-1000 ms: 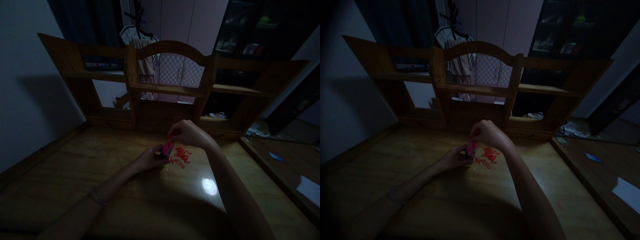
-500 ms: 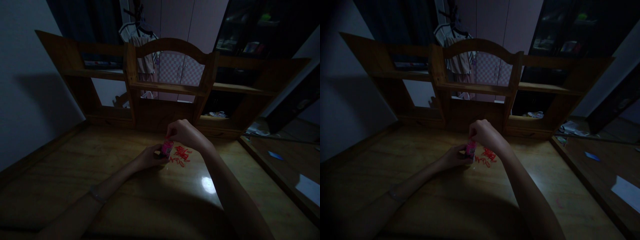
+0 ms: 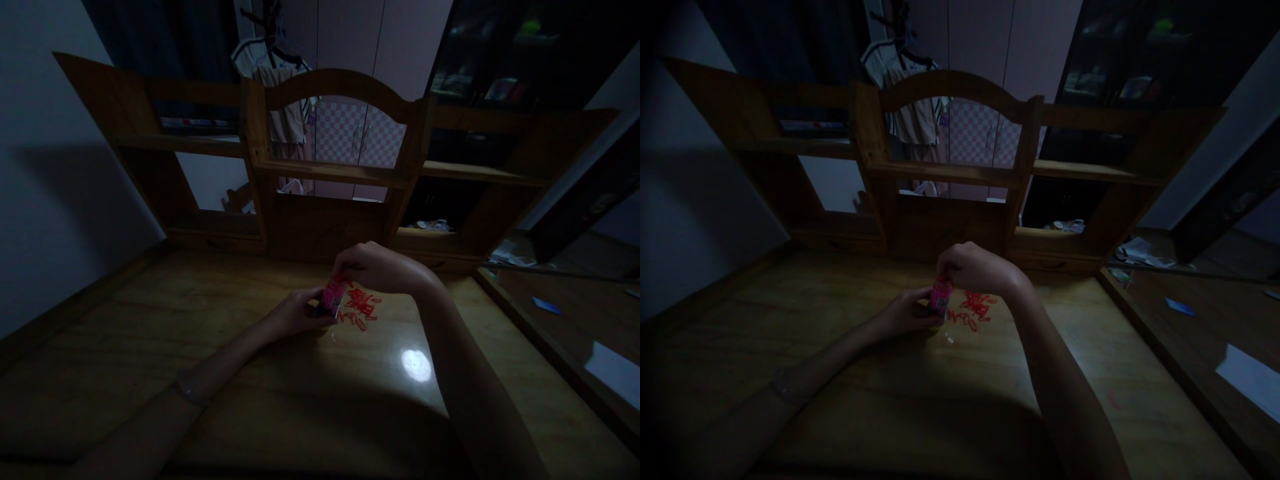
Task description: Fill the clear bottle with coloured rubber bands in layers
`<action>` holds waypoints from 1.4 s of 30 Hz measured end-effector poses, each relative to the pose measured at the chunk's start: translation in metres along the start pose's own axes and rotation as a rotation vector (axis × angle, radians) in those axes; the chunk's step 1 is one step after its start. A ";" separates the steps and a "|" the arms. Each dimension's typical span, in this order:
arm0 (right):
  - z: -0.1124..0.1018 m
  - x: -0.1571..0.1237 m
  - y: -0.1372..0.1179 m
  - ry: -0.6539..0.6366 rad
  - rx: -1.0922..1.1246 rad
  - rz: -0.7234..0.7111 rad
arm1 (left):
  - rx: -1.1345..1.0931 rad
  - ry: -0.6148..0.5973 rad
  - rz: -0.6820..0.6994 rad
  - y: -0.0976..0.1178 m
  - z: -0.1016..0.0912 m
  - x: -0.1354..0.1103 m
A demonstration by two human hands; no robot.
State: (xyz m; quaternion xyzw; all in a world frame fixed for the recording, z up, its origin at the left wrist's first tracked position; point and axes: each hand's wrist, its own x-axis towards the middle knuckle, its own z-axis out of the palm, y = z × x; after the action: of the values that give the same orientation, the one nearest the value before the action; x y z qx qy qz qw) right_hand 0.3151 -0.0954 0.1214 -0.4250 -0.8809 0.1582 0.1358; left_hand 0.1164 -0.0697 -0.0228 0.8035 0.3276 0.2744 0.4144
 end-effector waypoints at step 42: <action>0.006 0.003 -0.005 0.162 0.099 0.077 | -0.040 -0.013 -0.047 -0.007 0.001 0.000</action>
State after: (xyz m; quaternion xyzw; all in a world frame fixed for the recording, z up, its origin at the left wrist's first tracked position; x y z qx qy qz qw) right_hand 0.3072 -0.0967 0.1181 -0.4625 -0.8413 0.1716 0.2211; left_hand 0.1149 -0.0670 -0.0288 0.7889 0.3381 0.2658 0.4390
